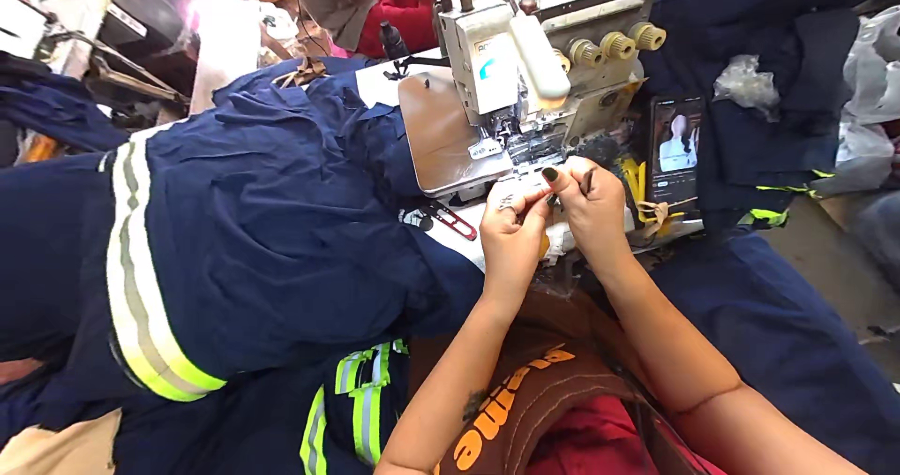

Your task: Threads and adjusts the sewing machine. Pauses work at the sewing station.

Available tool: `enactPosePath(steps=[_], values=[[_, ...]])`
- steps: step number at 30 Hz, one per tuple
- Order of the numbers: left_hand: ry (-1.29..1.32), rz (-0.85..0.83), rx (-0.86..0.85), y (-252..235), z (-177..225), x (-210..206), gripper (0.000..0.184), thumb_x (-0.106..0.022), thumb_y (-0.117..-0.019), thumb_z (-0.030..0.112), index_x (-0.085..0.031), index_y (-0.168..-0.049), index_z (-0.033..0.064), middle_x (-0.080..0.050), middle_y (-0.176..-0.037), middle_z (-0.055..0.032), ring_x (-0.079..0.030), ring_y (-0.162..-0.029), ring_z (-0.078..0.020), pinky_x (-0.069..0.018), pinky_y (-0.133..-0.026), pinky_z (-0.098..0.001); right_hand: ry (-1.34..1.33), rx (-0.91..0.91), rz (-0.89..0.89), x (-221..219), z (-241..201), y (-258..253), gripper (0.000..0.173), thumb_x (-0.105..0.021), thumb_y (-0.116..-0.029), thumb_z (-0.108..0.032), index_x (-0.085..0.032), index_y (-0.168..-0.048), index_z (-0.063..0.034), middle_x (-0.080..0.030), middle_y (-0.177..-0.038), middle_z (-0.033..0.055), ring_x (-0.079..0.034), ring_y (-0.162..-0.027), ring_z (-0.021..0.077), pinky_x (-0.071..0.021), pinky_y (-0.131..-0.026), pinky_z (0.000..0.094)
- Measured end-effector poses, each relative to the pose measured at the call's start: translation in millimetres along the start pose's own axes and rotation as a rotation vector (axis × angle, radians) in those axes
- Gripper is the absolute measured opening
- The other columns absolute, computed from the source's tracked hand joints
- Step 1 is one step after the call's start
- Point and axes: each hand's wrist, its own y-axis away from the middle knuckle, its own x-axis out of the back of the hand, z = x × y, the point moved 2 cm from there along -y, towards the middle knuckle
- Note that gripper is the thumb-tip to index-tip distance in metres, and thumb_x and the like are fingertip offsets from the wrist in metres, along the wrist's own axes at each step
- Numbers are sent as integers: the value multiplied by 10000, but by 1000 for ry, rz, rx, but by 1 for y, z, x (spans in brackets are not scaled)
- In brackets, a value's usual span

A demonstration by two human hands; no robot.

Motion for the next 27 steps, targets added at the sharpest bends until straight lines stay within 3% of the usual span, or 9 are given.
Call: enactPosePath(steps=[2, 5, 7, 8, 12, 14, 19, 24, 27], values=[[168, -2, 106, -6, -2, 0, 78, -702, -946, 32, -745, -1010, 22, -712, -969, -49, -682, -817, -109, -598, -746, -276, -13, -71, -27, 0, 2, -7, 332, -695, -976, -355, -548, -782, -128, -457, -653, -44, -407, -531, 33, -339, -489, 203], [436, 55, 310, -15, 4, 3, 83, -660, -971, 15, -705, -1040, 5, -740, -932, -99, -717, -763, -144, -617, -726, -283, 43, -155, -149, 13, 1, -11, 379, -601, -1010, -459, -572, -1206, -136, -575, -821, 31, -534, -624, 130, -455, -519, 331], [554, 132, 436, -22, 8, 5, 82, -620, -985, 2, -663, -1054, 7, -739, -984, -137, -733, -794, -188, -624, -753, -316, 84, -121, -236, 23, 4, -12, 470, -380, -1097, -423, -511, -1453, -146, -621, -1272, 66, -626, -1067, 157, -539, -878, 403], [601, 162, 484, -25, 9, 6, 93, -602, -995, 7, -642, -1080, 7, -728, -1011, -144, -732, -821, -206, -625, -784, -339, 89, -102, -242, 26, 4, -12, 476, -325, -1113, -368, -516, -1482, -136, -592, -1355, 84, -594, -1166, 175, -505, -964, 420], [673, 230, 598, -30, 9, 7, 153, -560, -1021, 51, -609, -1166, 38, -699, -1043, -119, -714, -846, -186, -610, -799, -320, 191, -23, -137, 29, 2, 0, 315, -504, -1047, -70, -704, -1288, -95, -637, -1103, 88, -608, -997, 156, -517, -862, 333], [711, 232, 627, -29, 8, 6, 182, -555, -1025, 64, -603, -1200, 49, -694, -1064, -118, -715, -861, -180, -609, -807, -304, 188, -3, -103, 29, 1, 5, 239, -614, -994, -58, -747, -1189, -93, -652, -1074, 69, -630, -936, 118, -546, -811, 277], [763, 228, 642, -28, 9, 4, 206, -558, -1030, 76, -609, -1230, 64, -696, -1084, -103, -723, -880, -171, -611, -817, -295, 211, 4, -102, 23, -2, 13, 231, -665, -967, -72, -758, -1174, -112, -679, -1071, 55, -653, -810, 72, -572, -688, 221], [772, 220, 650, -27, 8, 5, 181, -572, -1032, 136, -615, -1203, 94, -677, -1019, -67, -699, -857, -153, -604, -813, -291, 202, 32, -109, 18, -1, 16, 194, -676, -949, -87, -773, -1115, -114, -703, -1037, 27, -643, -867, 54, -542, -728, 213], [749, 194, 650, -27, 8, 5, 211, -567, -1040, 166, -622, -1231, 97, -688, -1072, -69, -707, -899, -153, -599, -833, -289, 199, 30, -104, 17, -1, 15, 192, -676, -952, -98, -775, -1115, -115, -703, -1031, 25, -627, -824, 51, -526, -700, 214]])
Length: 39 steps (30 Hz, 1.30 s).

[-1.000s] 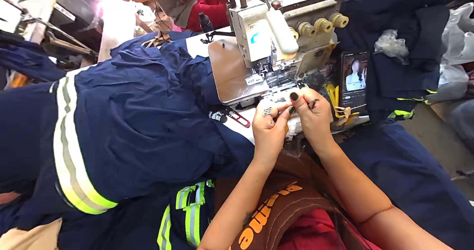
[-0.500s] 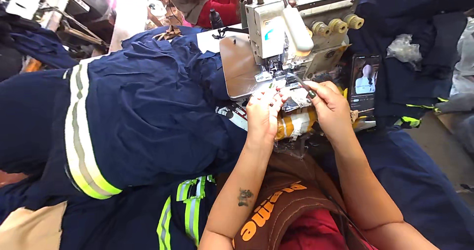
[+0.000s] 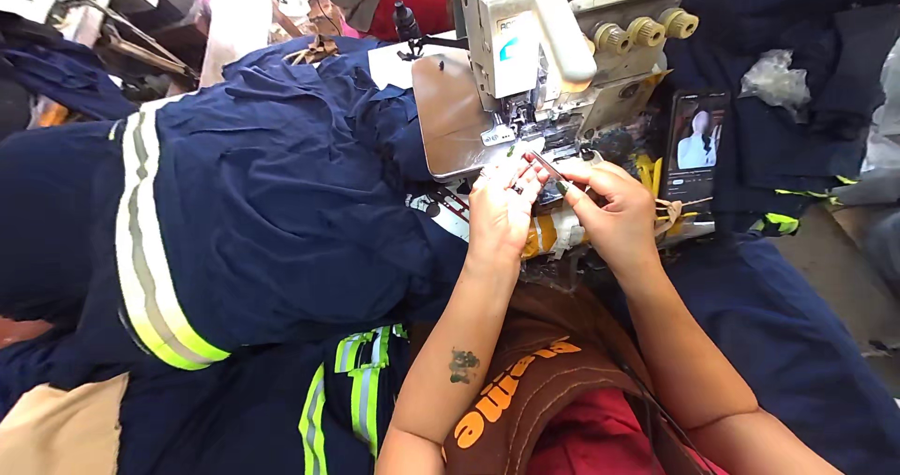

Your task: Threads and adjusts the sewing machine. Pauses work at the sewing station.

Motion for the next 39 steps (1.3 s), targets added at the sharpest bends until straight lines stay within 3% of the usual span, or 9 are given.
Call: enactPosePath(steps=[6, 10, 15, 21, 25, 30, 39], values=[[-2, 3, 19, -1, -1, 1, 232, -572, -1037, 162, -614, -1252, 87, -691, -1142, -93, -717, -934, -172, -603, -850, -304, -2, -15, -4, 0, 1, -2, 186, -673, -949, -97, -780, -1100, -116, -712, -1023, 16, -611, -800, 35, -505, -682, 199], [27, 14, 17, -5, -2, 1, 181, -548, -1039, 113, -629, -1190, 56, -688, -1049, -101, -715, -893, -195, -614, -831, -325, -44, -20, 0, 1, 1, -3, 171, -679, -950, -83, -782, -1083, -108, -724, -1057, 24, -625, -820, 24, -511, -694, 177], [-5, -2, -12, -5, -1, 2, 137, -570, -1026, 97, -632, -1142, 61, -698, -1021, -96, -719, -853, -182, -618, -806, -314, -144, -30, -9, 0, 6, -5, 155, -695, -946, -71, -783, -1074, -80, -743, -1074, 40, -687, -968, 57, -564, -850, 209], [-61, -8, -28, 3, 2, 4, 118, -608, -1009, 105, -639, -1123, 102, -687, -988, -62, -718, -835, -161, -620, -791, -300, -347, -152, -57, -1, 7, -8, 152, -690, -950, -31, -774, -1073, -62, -732, -1027, 24, -654, -771, 35, -555, -678, 181], [-55, 16, -15, 2, 4, 4, 122, -615, -1003, 110, -643, -1121, 98, -698, -985, -74, -725, -830, -169, -621, -782, -302, -302, -156, -79, 1, 8, -7, 155, -689, -959, -59, -768, -1092, -71, -732, -1041, 22, -661, -805, 36, -556, -708, 186], [34, 49, -46, -11, 1, 2, 94, -564, -1002, -9, -614, -1081, -16, -699, -940, -158, -730, -815, -247, -632, -784, -371, -248, -106, -69, 5, 7, -6, 173, -686, -949, -51, -769, -1101, -67, -733, -1072, 36, -682, -889, 54, -579, -786, 208], [-53, 14, -42, -2, 0, 3, 102, -599, -1008, 54, -645, -1099, 56, -705, -973, -97, -732, -823, -193, -631, -777, -317, -254, -85, -52, 3, 9, -6, 170, -681, -944, -34, -769, -1088, -55, -732, -1065, 46, -685, -928, 66, -579, -820, 220]])
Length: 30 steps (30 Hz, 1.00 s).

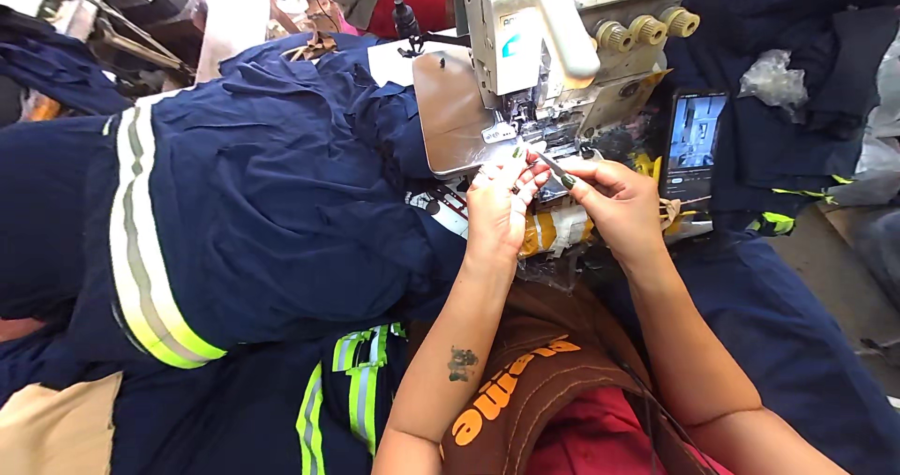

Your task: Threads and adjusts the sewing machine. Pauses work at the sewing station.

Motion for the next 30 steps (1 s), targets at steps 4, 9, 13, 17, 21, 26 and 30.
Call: enactPosePath(steps=[4, 9, 13, 17, 21, 26, 30], values=[[-1, -22, -16, 0, 0, -1, 130, -579, -1007, 22, -635, -1124, 29, -706, -1009, -131, -734, -837, -212, -628, -798, -332, -45, -37, 2, 1, 0, -1, 161, -677, -955, -32, -772, -1081, -61, -736, -1047, 31, -682, -872, 52, -574, -772, 206], [-398, -202, -343, 15, 5, 24, 399, -625, -961, -51, -618, -1352, 27, -680, -1303, -119, -742, -949, -199, -630, -817, -341, -118, -137, 3, 8, 5, -7, 156, -662, -966, -18, -765, -1074, -61, -738, -975, 12, -635, -723, 33, -531, -639, 178], [-728, -147, -655, 27, 15, 59, 316, -673, -944, -9, -681, -1259, 22, -698, -1268, -80, -702, -1099, -188, -609, -921, -364, -116, -192, 18, 11, 13, -15, 135, -672, -957, -42, -770, -1039, -86, -732, -906, -12, -601, -669, 16, -489, -595, 169], [-1038, 25, -898, 39, 39, 114, 201, -687, -949, 62, -744, -1142, 61, -693, -1305, -75, -625, -1272, -233, -536, -1060, -434, -135, -253, 20, 10, 23, -31, 101, -690, -944, -41, -778, -986, -68, -750, -895, -1, -627, -698, 15, -511, -629, 175], [-1280, 375, -1024, 49, 79, 174, 217, -633, -989, 101, -731, -1150, -6, -676, -1296, -171, -581, -1298, -293, -435, -1119, -457, -115, -290, -1, 9, 24, -41, 99, -690, -942, -28, -777, -970, -66, -735, -851, -1, -598, -661, 10, -485, -605, 176], [-1431, 823, -1020, 39, 109, 238, 332, -586, -981, 108, -659, -1266, -44, -615, -1388, -220, -504, -1390, -336, -340, -1175, -460, -108, -325, -43, 4, 26, -50, 75, -703, -931, -32, -769, -955, -60, -709, -799, -7, -562, -611, 11, -450, -559, 168], [-1542, 1004, -950, 33, 96, 255, 379, -599, -979, 168, -642, -1321, 11, -587, -1388, -229, -516, -1321, -399, -374, -1081, -535, -114, -342, -46, 1, 29, -50, 84, -696, -937, -21, -770, -959, -54, -705, -787, -4, -537, -584, 4, -427, -531, 161]])
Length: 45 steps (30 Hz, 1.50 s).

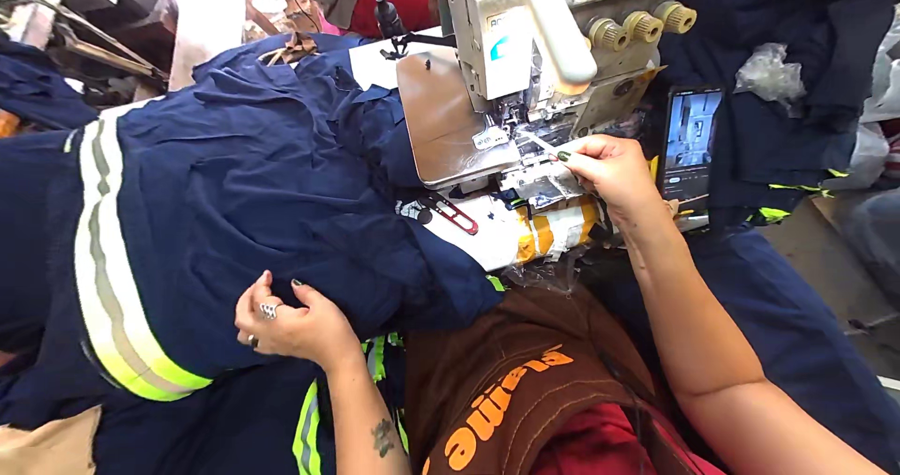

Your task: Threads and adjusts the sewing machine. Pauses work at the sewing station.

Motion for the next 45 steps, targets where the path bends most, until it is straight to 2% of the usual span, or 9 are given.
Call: enactPosePath(steps=[4, 7, 8, 11, 13, 21, 25, 32, 45], values=[[3, 103, -117, -1, 31, 29, 306, -608, -991, 152, -702, -1260, 41, -667, -1245, -204, -596, -1176, -349, -425, -971, -487, -2, 15, 16, 6, -1, 5, 98, -685, -944, -21, -771, -971, -60, -720, -827, -5, -546, -601, 7, -434, -541, 161], [340, 136, -221, -17, 69, 54, 258, -543, -1028, 40, -657, -1214, -99, -675, -939, -180, -595, -722, -126, -496, -658, -246, 27, 93, 61, 11, -9, 17, 100, -678, -960, -61, -765, -1004, -85, -724, -879, -18, -603, -667, 10, -490, -590, 166], [425, 136, -263, -20, 81, 59, 243, -566, -1026, 37, -656, -1202, -105, -672, -930, -169, -593, -706, -101, -501, -647, -228, 24, 125, 64, 12, -11, 21, 109, -674, -964, -62, -761, -1026, -81, -731, -910, -14, -633, -705, 18, -524, -624, 175], [510, 21, -488, -25, 132, 64, 287, -673, -986, 126, -669, -1244, -1, -663, -1138, -145, -634, -1007, -184, -522, -891, -347, 7, 200, 51, 14, -18, 33, 128, -661, -977, -54, -752, -1066, -74, -730, -911, -15, -597, -652, 4, -489, -569, 149], [541, -62, -604, -19, 175, 52, 280, -711, -963, 211, -716, -1213, 85, -622, -1250, -143, -555, -1188, -279, -409, -1029, -464, -8, 208, 56, 14, -19, 38, 131, -667, -969, -35, -754, -1064, -58, -738, -927, -8, -611, -670, 5, -505, -592, 149], [632, -271, -610, 26, 273, -26, 162, -755, -895, 173, -790, -1043, 121, -669, -1261, -96, -531, -1252, -315, -337, -1050, -528, -26, 262, 75, 9, -24, 54, 129, -676, -955, -36, -756, -1055, -56, -733, -926, -19, -589, -644, -5, -485, -558, 144], [647, -199, -599, 28, 273, -24, 48, -745, -910, 113, -790, -909, 97, -702, -1204, -87, -571, -1210, -290, -384, -1015, -493, -48, 274, 89, 12, -25, 53, 134, -680, -951, -21, -749, -1065, -40, -744, -956, -5, -618, -678, 0, -511, -597, 144], [527, -239, -548, 39, 234, -14, 519, -765, -886, 188, -601, -1363, 65, -572, -1390, -157, -517, -1287, -349, -410, -1018, -540, -16, 192, 61, 4, -12, 31, 123, -660, -957, -36, -762, -1021, -59, -734, -891, -2, -605, -665, 18, -495, -584, 173], [427, -262, -465, 45, 169, -36, 439, -672, -970, 195, -593, -1392, 103, -551, -1475, -100, -438, -1432, -283, -305, -1161, -551, -24, 8, 20, -3, 2, 1, 76, -698, -934, -33, -763, -962, -61, -705, -807, -9, -536, -594, 7, -416, -533, 163]])
